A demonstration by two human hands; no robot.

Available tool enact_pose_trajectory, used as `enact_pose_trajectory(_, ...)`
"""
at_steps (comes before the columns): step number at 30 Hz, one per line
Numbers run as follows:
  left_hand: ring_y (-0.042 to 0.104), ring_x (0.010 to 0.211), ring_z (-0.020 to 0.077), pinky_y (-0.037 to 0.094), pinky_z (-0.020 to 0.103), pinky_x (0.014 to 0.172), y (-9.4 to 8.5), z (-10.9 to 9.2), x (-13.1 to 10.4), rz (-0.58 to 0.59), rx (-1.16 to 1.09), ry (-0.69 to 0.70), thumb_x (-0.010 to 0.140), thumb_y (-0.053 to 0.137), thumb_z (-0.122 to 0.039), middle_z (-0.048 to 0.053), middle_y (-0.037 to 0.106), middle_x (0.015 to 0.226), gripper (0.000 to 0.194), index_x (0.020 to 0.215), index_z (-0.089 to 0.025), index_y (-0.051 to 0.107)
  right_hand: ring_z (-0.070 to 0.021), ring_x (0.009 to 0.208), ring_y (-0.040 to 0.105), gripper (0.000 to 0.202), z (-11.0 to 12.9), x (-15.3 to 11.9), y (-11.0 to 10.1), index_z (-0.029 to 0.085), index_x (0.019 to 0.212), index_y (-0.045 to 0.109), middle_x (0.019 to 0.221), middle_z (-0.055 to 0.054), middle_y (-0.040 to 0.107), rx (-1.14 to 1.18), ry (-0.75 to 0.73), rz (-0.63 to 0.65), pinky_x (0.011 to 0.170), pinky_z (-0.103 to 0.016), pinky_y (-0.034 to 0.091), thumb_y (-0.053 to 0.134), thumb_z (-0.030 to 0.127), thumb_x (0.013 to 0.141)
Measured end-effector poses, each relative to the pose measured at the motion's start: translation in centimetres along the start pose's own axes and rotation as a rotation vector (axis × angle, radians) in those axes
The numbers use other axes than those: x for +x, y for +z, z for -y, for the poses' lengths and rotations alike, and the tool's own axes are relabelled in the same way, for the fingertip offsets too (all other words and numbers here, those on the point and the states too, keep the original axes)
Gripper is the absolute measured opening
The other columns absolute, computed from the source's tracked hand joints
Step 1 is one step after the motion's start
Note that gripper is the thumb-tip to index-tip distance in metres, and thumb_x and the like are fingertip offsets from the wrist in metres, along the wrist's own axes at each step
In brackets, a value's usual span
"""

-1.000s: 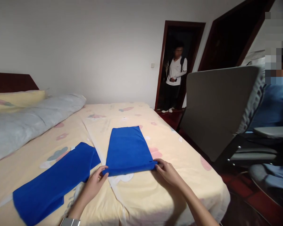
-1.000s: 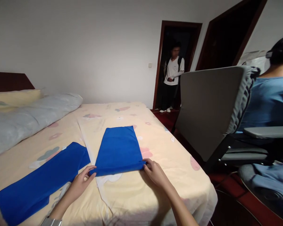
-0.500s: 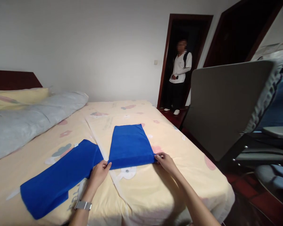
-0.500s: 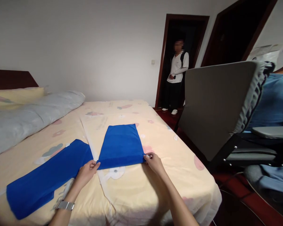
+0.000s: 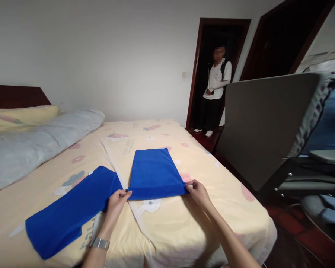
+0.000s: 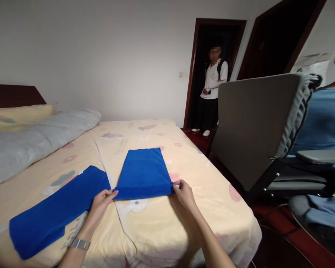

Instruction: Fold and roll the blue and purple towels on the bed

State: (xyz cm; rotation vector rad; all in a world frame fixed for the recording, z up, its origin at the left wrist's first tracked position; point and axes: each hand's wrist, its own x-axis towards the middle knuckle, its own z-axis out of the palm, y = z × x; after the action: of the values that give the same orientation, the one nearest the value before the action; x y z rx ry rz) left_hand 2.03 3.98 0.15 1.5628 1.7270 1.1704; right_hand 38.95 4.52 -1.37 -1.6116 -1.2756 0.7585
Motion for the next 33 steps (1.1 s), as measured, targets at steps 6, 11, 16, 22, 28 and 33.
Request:
enact_pose_trajectory(6, 0.069, 0.073, 0.0207, 0.056, 0.030, 0.067, -0.6, 1.2, -3.1, 0.054, -0.023, 0.103, 0.075, 0.062, -0.054, 0.004, 0.067, 0.088, 0.032, 0.079, -0.025, 0.050, -0.0209, 0.070, 0.065, 0.011, 0.6, -3.1, -2.6, 0.021, 0.076, 0.063, 0.074, -0.003, 0.071, -0.225, -0.060, 0.072, 0.062, -0.027, 0.044, 0.054, 0.026, 0.079)
enact_pose_trajectory(11, 0.067, 0.084, 0.0253, 0.056, 0.038, 0.078, -1.4, 0.6, -5.3, 0.015, 0.359, 0.386, 0.085, 0.053, -0.039, 0.006, 0.065, 0.092, 0.013, 0.086, -0.028, 0.060, -0.0272, 0.092, 0.063, 0.018, 1.6, -5.7, -3.7, 0.022, 0.093, 0.067, 0.099, -0.008, 0.070, -0.538, -0.251, 0.071, 0.075, -0.033, 0.046, 0.052, 0.022, 0.083)
enact_pose_trajectory(16, 0.060, 0.118, 0.0296, 0.049, 0.042, 0.102, -2.3, -0.8, -6.2, 0.178, 0.490, 0.578, 0.085, 0.057, -0.034, 0.006, 0.067, 0.121, 0.024, 0.106, -0.034, 0.069, -0.0271, 0.110, 0.057, 0.036, 3.5, -6.6, -4.4, 0.026, 0.111, 0.066, 0.119, -0.009, 0.061, -0.515, -0.548, 0.307, 0.093, -0.037, 0.046, 0.055, 0.016, 0.078)
enact_pose_trajectory(22, 0.061, 0.120, 0.0267, 0.048, 0.039, 0.105, -2.5, 0.1, -5.2, 0.354, 0.471, 0.492, 0.085, 0.051, -0.022, 0.003, 0.069, 0.125, 0.039, 0.118, -0.034, 0.067, -0.0269, 0.111, 0.058, 0.052, 2.4, -5.7, -3.6, 0.024, 0.117, 0.067, 0.118, -0.008, 0.066, -0.473, -0.515, 0.406, 0.096, -0.038, 0.046, 0.053, 0.009, 0.070)
enact_pose_trajectory(28, 0.070, 0.084, 0.0222, 0.055, 0.032, 0.080, -2.1, 0.3, -2.5, 0.303, 0.359, 0.286, 0.093, 0.043, -0.045, 0.006, 0.075, 0.101, 0.037, 0.116, -0.027, 0.065, -0.0254, 0.098, 0.067, 0.033, 2.0, -3.3, -3.1, 0.022, 0.114, 0.068, 0.107, -0.007, 0.073, -0.168, -0.250, 0.306, 0.086, -0.034, 0.051, 0.049, 0.034, 0.090)
enact_pose_trajectory(33, 0.069, 0.087, 0.0238, 0.051, 0.030, 0.078, -0.3, 1.0, 0.2, 0.090, 0.435, 0.240, 0.091, 0.043, -0.053, 0.009, 0.073, 0.094, 0.043, 0.111, -0.020, 0.064, -0.0276, 0.104, 0.068, 0.034, 1.9, -0.5, -1.4, 0.020, 0.110, 0.070, 0.111, -0.009, 0.074, -0.155, -0.079, 0.101, 0.088, -0.033, 0.051, 0.059, 0.039, 0.085)
